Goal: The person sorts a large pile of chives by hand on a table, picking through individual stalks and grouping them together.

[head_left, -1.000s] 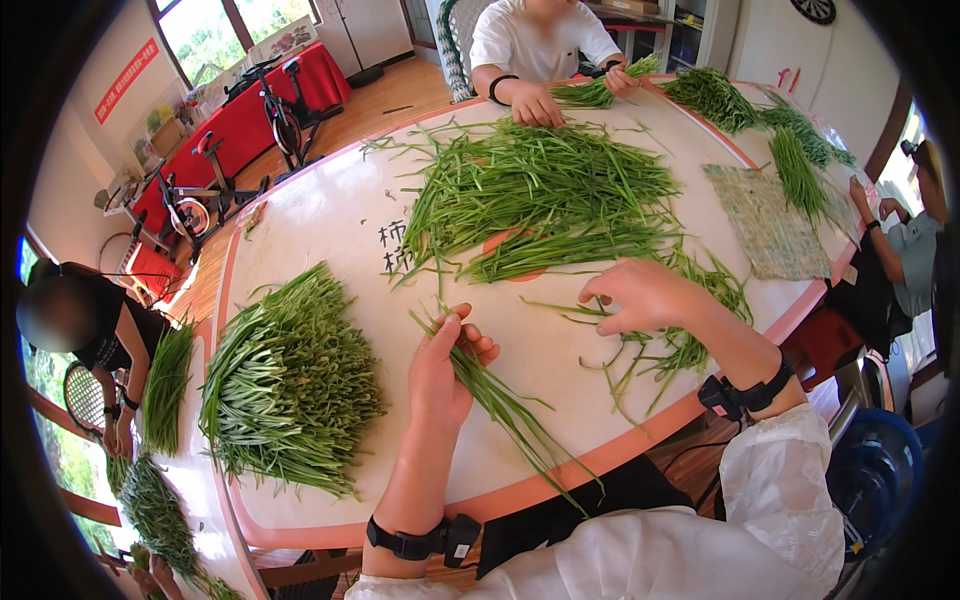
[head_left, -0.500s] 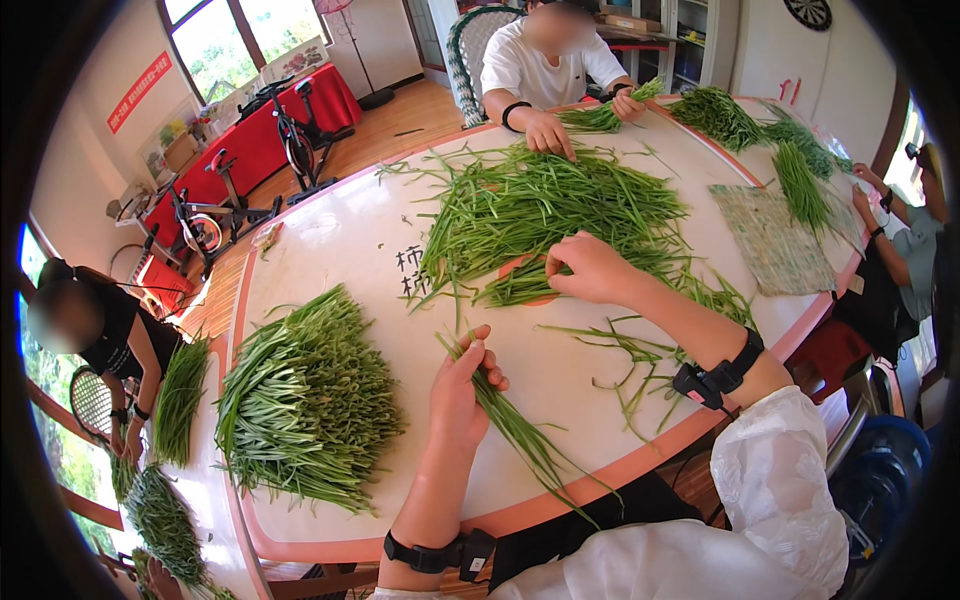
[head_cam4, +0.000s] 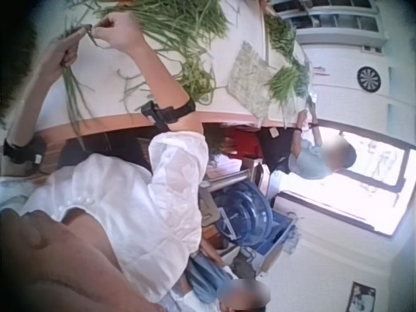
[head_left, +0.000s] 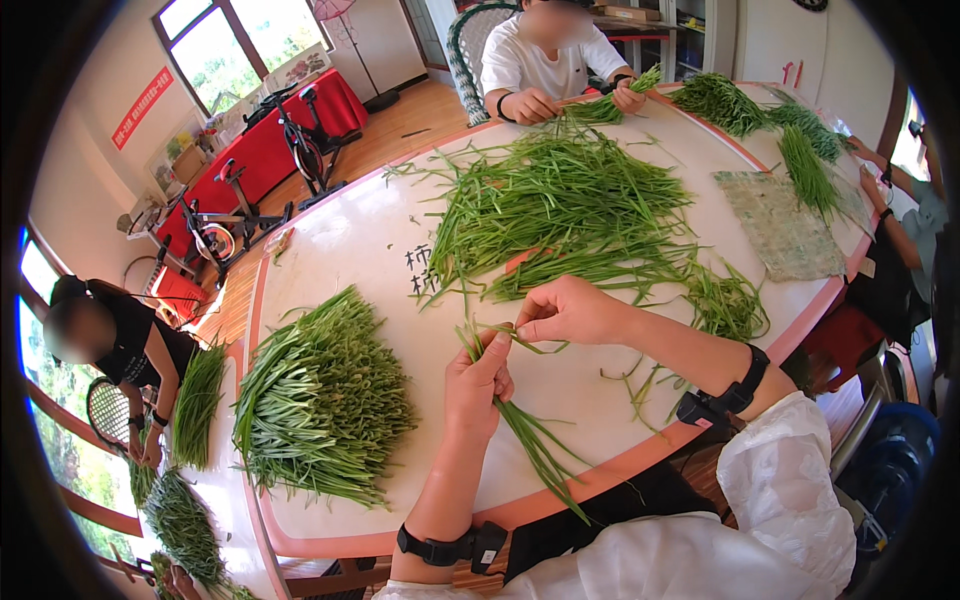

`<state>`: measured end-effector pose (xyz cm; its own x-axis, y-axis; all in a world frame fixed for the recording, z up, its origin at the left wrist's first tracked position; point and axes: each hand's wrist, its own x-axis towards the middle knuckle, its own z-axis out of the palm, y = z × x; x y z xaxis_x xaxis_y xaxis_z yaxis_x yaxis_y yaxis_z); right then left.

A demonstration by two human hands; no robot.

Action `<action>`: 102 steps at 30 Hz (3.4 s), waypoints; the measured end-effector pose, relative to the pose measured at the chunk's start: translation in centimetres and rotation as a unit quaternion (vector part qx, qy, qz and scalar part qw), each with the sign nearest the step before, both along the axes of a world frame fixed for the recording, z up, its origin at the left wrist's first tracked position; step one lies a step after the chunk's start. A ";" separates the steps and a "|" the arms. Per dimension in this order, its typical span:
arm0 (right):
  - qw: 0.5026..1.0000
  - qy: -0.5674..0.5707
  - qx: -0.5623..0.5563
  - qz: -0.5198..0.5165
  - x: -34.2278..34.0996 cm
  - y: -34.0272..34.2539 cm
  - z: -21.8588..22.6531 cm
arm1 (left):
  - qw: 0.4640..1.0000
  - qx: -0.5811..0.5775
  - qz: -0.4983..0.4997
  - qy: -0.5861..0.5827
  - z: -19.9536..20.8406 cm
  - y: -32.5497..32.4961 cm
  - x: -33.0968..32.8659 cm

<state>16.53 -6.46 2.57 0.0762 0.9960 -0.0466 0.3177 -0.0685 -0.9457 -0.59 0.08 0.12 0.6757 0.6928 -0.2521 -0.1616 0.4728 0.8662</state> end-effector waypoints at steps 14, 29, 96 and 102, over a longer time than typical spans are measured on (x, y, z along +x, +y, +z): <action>0.988 0.152 -0.001 -0.008 0.3 -0.4 2.6 | 0.998 0.057 0.020 0.011 0.2 -0.2 0.2; 0.959 -0.243 -0.142 0.032 4.8 -11.9 6.4 | 0.997 -0.047 0.054 -0.033 0.1 0.2 0.3; 0.937 -0.278 0.178 -0.116 -1.7 -4.5 -0.5 | 0.998 -0.005 0.063 -0.003 0.8 -0.1 0.1; 0.942 -0.243 0.193 -0.126 -1.8 -3.2 -0.5 | 0.999 0.014 0.052 -0.001 1.3 -0.6 0.2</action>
